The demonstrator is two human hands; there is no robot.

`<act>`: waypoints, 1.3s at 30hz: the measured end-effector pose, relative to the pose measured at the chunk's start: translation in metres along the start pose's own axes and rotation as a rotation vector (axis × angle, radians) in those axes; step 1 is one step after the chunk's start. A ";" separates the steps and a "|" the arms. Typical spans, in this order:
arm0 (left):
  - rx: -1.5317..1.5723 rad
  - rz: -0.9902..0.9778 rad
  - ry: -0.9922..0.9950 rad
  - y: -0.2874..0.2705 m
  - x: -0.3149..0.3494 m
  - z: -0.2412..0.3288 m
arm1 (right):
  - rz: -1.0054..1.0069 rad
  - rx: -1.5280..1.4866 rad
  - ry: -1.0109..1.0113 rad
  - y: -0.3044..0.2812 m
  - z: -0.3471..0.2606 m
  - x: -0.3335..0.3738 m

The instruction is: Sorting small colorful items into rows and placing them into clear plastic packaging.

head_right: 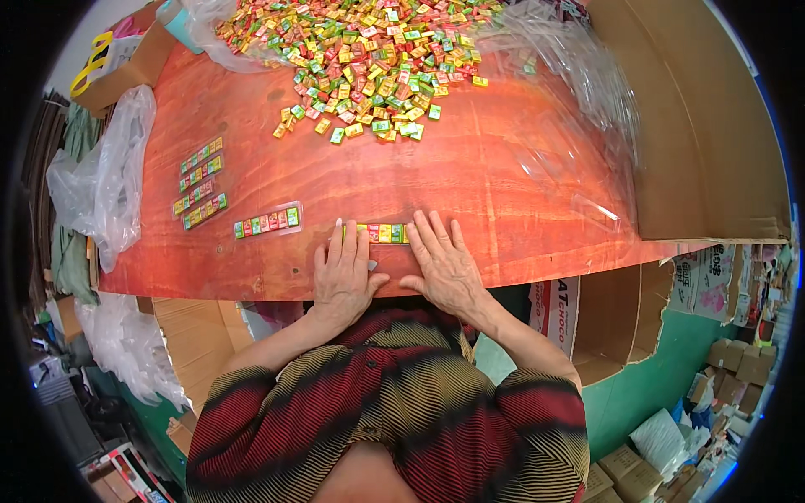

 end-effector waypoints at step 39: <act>0.177 -0.093 0.133 0.001 -0.014 0.003 | 0.225 -0.222 -0.029 -0.011 -0.003 -0.008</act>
Point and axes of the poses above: each hand's wrist, its own x-axis away from the middle knuckle, its own y-axis out of the palm, z = x × y, the point moved 6 cm from there along -x, towards the middle knuckle, and after that the axes turned 4 degrees about -x, right-handed, at the moved point
